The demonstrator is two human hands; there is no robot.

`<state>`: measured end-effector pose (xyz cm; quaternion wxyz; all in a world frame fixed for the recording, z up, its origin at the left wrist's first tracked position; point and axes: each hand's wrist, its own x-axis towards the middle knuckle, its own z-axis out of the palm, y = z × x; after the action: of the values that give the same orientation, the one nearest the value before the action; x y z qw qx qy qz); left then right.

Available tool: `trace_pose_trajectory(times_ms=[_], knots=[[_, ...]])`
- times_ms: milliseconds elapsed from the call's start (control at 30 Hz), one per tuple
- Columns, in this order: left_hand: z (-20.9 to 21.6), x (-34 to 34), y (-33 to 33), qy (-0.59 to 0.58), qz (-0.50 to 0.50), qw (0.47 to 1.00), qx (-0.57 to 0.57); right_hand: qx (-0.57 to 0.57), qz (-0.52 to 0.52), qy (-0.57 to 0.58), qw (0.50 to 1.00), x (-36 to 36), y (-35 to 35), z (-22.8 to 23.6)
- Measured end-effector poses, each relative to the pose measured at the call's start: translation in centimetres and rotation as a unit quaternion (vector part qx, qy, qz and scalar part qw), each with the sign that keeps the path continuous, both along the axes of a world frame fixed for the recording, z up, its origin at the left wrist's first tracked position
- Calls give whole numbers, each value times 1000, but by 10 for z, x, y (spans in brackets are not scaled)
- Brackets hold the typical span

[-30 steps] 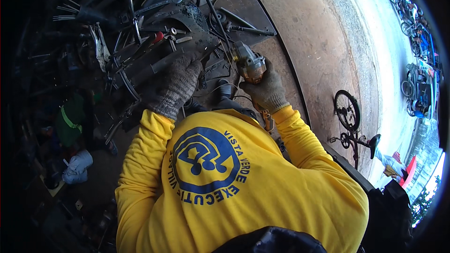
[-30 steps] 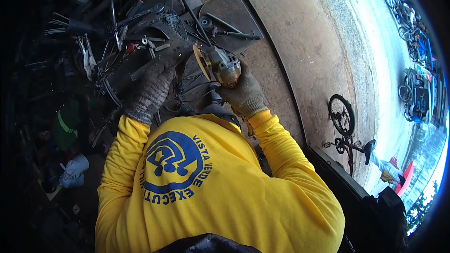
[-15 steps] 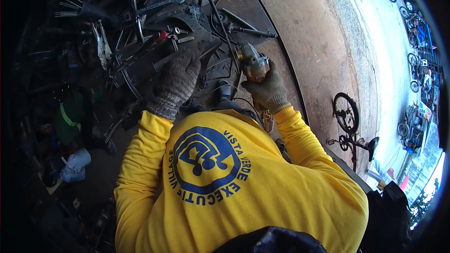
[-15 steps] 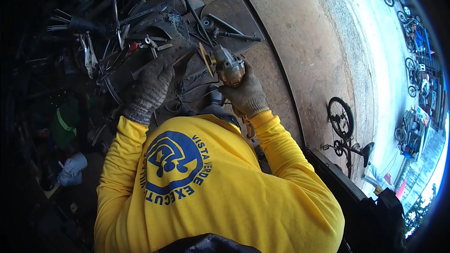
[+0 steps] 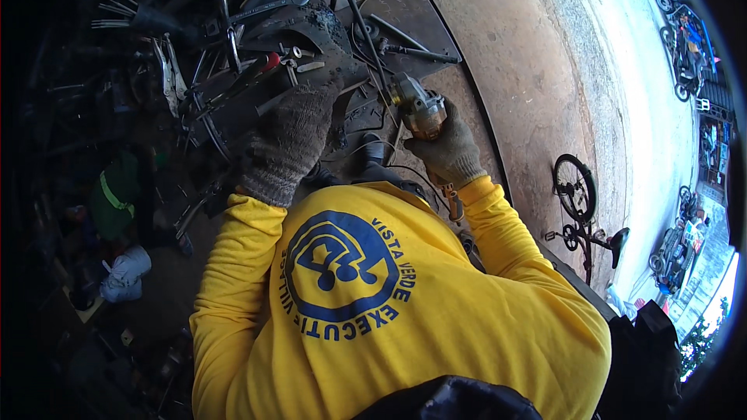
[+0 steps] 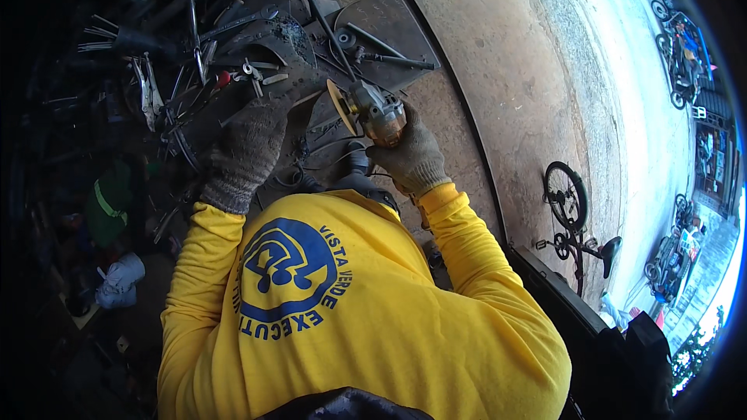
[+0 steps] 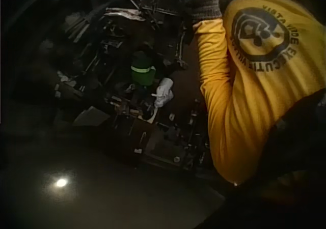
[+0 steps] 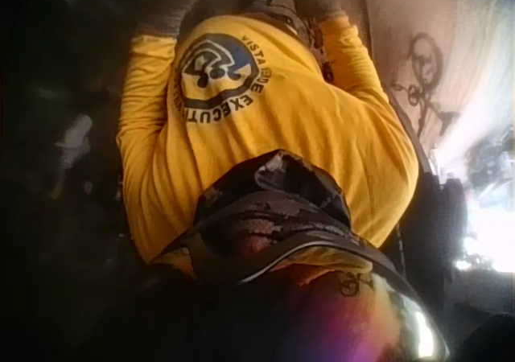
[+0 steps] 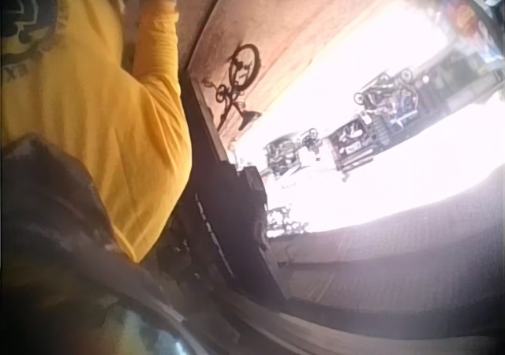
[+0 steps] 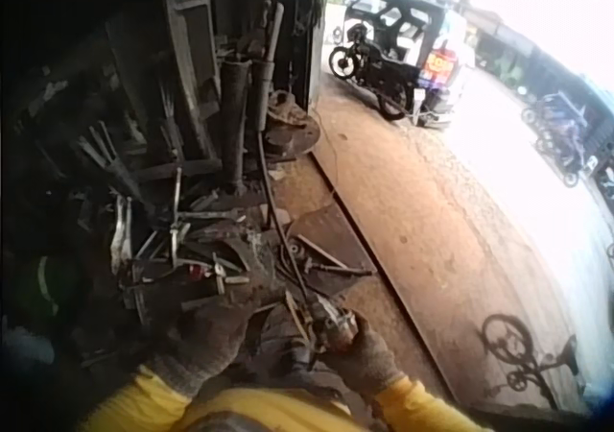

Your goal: The person uses an angle grinder to smooth a metal joint on a frame, then secures a clamp and uses a welding torch to weld two metal pieces together.

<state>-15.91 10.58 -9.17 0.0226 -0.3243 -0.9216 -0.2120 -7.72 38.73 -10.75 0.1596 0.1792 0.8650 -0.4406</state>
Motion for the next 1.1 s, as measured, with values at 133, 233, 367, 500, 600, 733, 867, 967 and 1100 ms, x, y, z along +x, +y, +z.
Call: trace_pose_trajectory(times_ms=[133, 233, 367, 500, 600, 733, 867, 967, 1100], knots=[[1, 1, 3, 8, -5, 1000, -14, -14, -5, 20, 1000, 2, 2, -1], [-17, 3, -2, 69, -32, 997, -23, -15, 13, 29, 999, 3, 7, -8], [-4, -3, -4, 68, -74, 993, -58, -23, 15, -3, 1000, -2, 9, 6], [7, -11, -6, 57, -117, 991, -39, -38, 24, -8, 999, 0, 18, 6], [-3, -13, -13, 35, -80, 996, -13, -52, 24, 6, 998, 5, 26, -6], [-12, -16, -10, -20, -65, 998, 15, -88, 17, 28, 996, 13, 34, -19], [-11, -22, -1, -59, -78, 995, 33, -105, 17, 31, 994, 14, 30, -16], [-15, -23, -1, -61, -75, 995, 27, -123, 10, 45, 991, 15, 27, -13], [-30, -27, -6, -99, -60, 989, 89, -156, 17, 43, 987, 15, 28, -10]])
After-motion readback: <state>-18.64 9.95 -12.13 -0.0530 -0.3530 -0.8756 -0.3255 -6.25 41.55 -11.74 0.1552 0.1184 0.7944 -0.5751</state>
